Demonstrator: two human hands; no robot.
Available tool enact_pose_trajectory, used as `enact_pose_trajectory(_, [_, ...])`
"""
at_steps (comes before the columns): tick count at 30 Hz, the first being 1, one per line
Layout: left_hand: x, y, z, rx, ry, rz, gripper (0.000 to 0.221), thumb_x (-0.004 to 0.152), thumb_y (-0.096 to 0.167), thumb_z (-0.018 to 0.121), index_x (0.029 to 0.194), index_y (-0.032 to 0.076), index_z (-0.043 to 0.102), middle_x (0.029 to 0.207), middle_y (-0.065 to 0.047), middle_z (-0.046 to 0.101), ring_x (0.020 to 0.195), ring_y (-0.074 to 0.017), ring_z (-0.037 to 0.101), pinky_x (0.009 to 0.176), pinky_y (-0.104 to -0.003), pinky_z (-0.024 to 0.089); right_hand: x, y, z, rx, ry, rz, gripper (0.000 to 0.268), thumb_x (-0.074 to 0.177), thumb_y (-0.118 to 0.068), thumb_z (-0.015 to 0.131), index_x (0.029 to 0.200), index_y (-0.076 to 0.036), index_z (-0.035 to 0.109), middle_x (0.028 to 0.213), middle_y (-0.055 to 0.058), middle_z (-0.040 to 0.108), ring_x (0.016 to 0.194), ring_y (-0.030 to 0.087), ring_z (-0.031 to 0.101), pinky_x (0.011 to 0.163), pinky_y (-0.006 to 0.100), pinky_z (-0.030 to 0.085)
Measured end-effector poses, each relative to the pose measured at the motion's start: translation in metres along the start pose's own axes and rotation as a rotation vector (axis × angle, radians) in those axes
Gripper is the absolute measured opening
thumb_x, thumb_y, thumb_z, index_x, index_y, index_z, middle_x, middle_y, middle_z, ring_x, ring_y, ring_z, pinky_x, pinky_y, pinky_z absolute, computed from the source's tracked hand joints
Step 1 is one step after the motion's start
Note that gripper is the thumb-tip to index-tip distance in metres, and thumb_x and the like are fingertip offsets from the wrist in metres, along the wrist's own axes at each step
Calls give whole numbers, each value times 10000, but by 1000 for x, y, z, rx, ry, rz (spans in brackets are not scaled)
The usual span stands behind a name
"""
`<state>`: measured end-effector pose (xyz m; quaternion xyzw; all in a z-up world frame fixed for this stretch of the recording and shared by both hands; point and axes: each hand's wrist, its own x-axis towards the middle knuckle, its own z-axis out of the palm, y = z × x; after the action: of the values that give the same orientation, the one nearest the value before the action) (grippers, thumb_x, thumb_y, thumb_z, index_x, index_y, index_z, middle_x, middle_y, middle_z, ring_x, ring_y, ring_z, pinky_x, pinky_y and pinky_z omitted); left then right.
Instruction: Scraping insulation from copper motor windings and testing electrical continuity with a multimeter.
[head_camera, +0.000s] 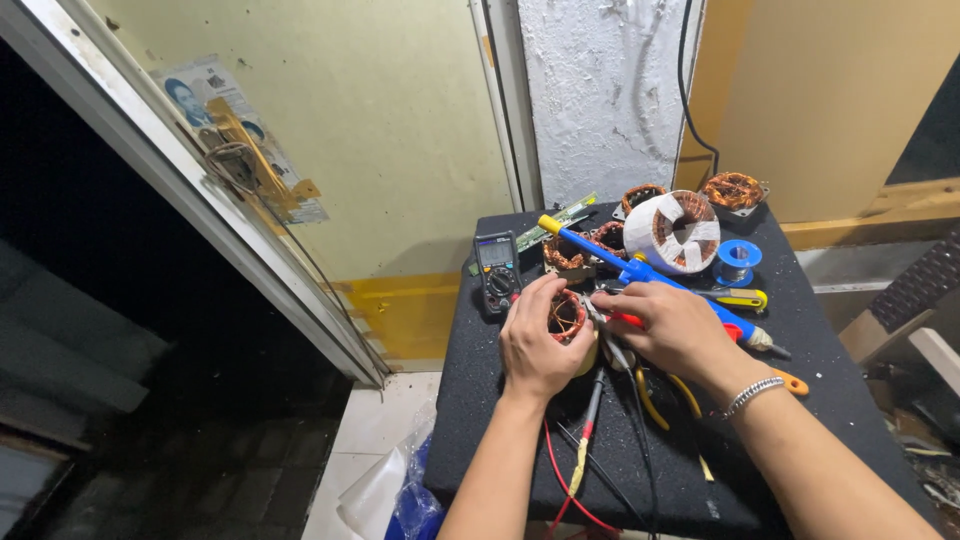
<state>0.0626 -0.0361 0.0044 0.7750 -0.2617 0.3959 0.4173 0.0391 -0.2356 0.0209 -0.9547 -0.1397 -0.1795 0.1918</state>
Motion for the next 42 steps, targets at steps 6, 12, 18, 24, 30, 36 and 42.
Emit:
enact_pose_trajectory(6, [-2, -1, -1, -1, 12, -16, 548, 637, 293, 803, 1153, 149, 686, 1176, -50, 698, 1045, -267, 718, 912, -389, 553, -8, -2, 19, -16, 114, -24, 298, 881, -430, 684, 1174, -388, 716, 1043, -76, 735, 939, 238, 717, 745, 403, 605])
enact_pose_trajectory(12, [2, 3, -3, -14, 7, -25, 541, 643, 280, 804, 1151, 138, 682, 1170, -65, 701, 1037, -284, 718, 905, -408, 554, -17, -8, 35, -138, 210, -18, 316, 944, -449, 592, 1257, -415, 623, 1073, -95, 693, 894, 224, 709, 701, 390, 611])
enact_pose_trajectory(18, [2, 4, -4, -14, 8, -35, 538, 641, 280, 800, 1146, 138, 683, 1164, -67, 703, 1035, -286, 718, 904, -410, 557, -19, -14, 37, -156, 300, -34, 293, 943, -440, 602, 1229, -388, 629, 1031, -98, 684, 854, 210, 711, 657, 371, 606])
enact_pose_trajectory(24, [1, 3, -1, 1, 19, -26, 514, 659, 279, 795, 1138, 128, 681, 1147, -76, 704, 1028, -292, 719, 901, -413, 560, -19, -14, 52, -300, 419, -44, 244, 961, -448, 571, 1190, -388, 630, 951, -111, 645, 738, 194, 685, 612, 343, 581])
enact_pose_trajectory(30, [0, 2, 0, 1, 23, -28, 520, 651, 281, 796, 1137, 140, 681, 1151, -62, 703, 1040, -281, 715, 908, -403, 559, -22, -23, 40, -220, 422, -94, 218, 962, -386, 581, 1163, -328, 644, 955, -74, 670, 767, 222, 692, 605, 361, 584])
enact_pose_trajectory(36, [1, 4, 0, 10, 16, -20, 519, 663, 281, 794, 1145, 132, 675, 1159, -70, 701, 1046, -292, 712, 905, -418, 561, -20, -20, 54, -266, 461, -70, 240, 952, -386, 605, 1172, -310, 666, 960, -68, 672, 769, 202, 688, 604, 339, 577])
enact_pose_trajectory(42, [0, 4, 1, 15, 18, -13, 516, 672, 288, 795, 1146, 122, 675, 1153, -80, 701, 1032, -301, 712, 895, -425, 562, -21, -24, 52, -274, 463, -65, 212, 983, -381, 565, 1151, -288, 655, 932, -46, 656, 743, 228, 682, 613, 357, 570])
